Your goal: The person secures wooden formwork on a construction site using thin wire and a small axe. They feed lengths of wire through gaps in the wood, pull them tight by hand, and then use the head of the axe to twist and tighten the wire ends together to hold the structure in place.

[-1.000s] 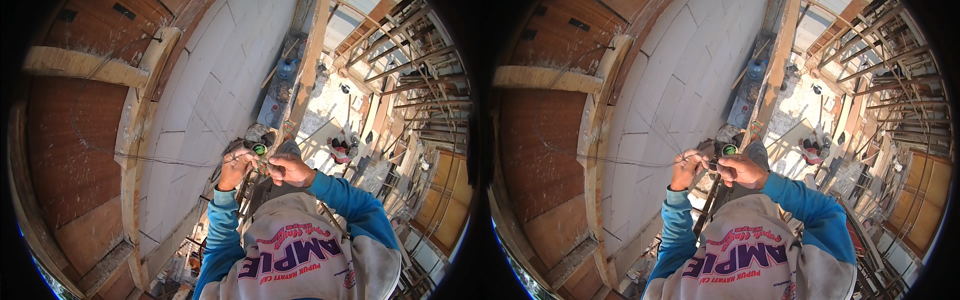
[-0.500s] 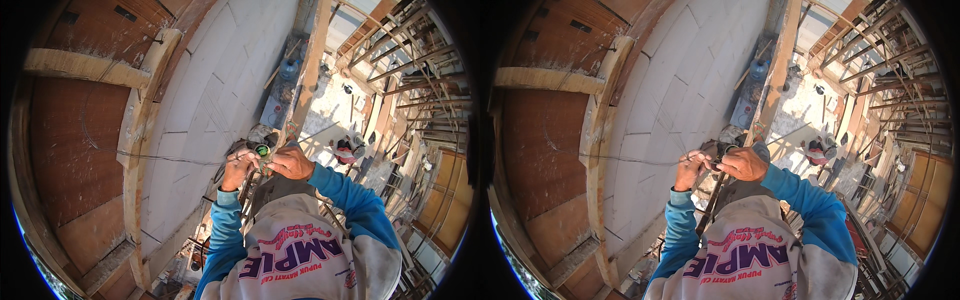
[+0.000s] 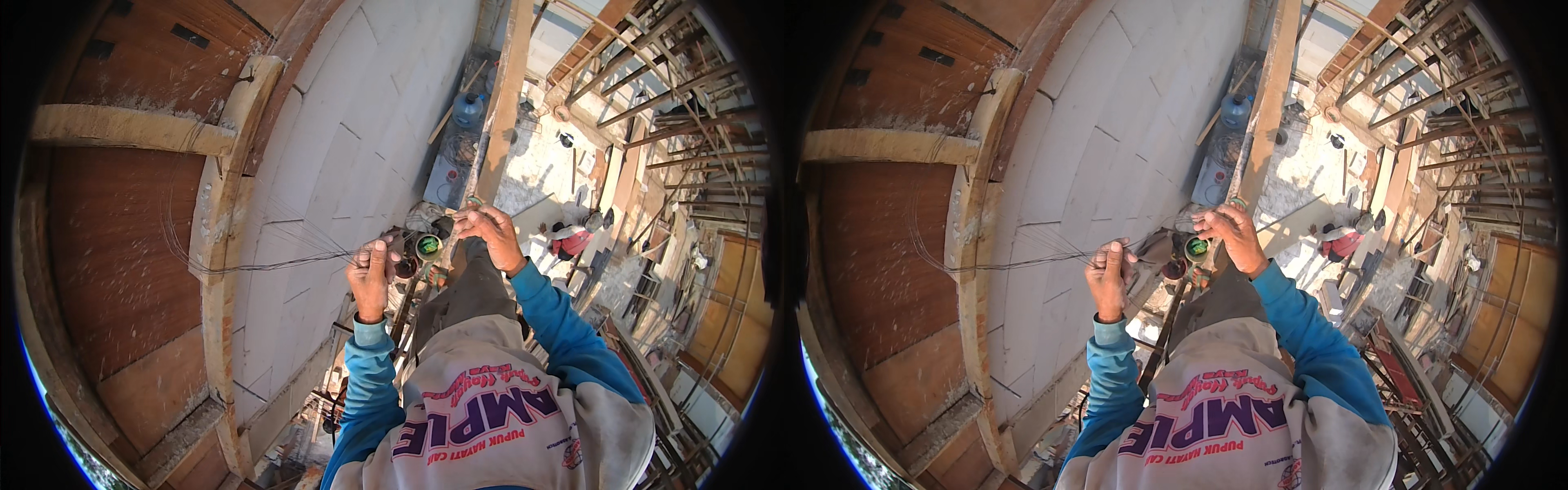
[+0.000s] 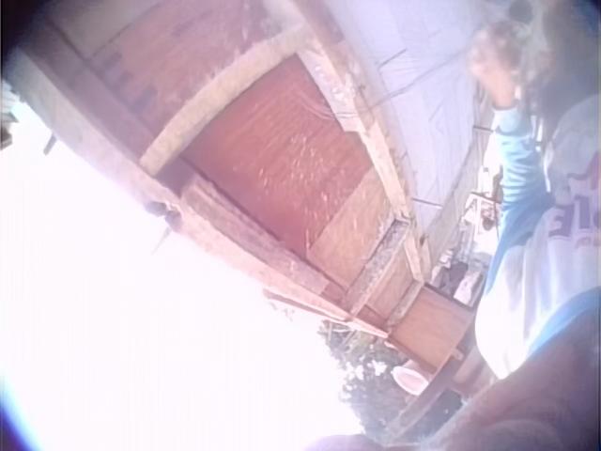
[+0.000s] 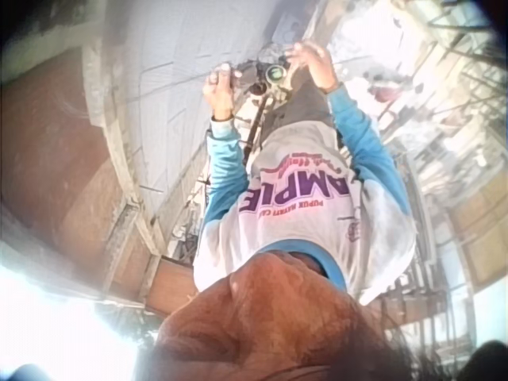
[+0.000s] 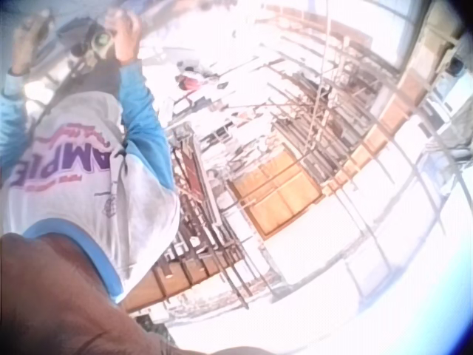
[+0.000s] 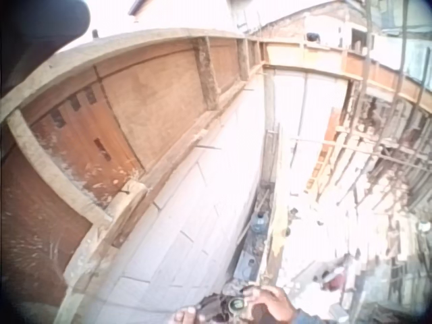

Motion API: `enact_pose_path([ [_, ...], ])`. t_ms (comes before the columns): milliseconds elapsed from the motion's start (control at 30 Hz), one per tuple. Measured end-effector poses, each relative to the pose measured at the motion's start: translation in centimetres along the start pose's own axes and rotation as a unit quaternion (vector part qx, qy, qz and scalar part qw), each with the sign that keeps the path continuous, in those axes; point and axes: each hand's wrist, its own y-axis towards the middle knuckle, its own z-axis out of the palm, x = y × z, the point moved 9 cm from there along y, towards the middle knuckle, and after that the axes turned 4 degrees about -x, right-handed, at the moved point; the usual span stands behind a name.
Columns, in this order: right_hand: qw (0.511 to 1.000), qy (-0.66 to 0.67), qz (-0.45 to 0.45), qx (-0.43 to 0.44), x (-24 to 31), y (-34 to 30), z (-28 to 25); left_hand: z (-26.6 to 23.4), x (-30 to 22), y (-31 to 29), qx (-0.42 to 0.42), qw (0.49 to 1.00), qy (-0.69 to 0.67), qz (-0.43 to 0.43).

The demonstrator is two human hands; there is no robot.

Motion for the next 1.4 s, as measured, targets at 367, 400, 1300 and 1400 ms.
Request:
enact_pose_path([
  [367, 0.976, 0.201, 0.079, 0.008, -2.3, 2.8, 2.6, 2.4, 1.7, -1.3, 0.018, 0.999, -0.004, -0.043],
  [400, 0.971, 0.206, 0.118, 0.015, -2.9, 2.7, 2.8, 2.1, 1.6, -1.2, 0.013, 0.999, -0.008, -0.032],
  [1300, 0.996, 0.001, 0.092, -0.017, -0.1, 6.0, 10.3, 6.0, 0.2, 0.7, -0.101, 0.975, 0.100, 0.173],
  [1400, 0.988, -0.144, 0.034, 0.051, 0.2, 9.5, 11.0, 5.6, 1.0, 2.5, -0.060, 0.993, 0.072, 0.071],
])
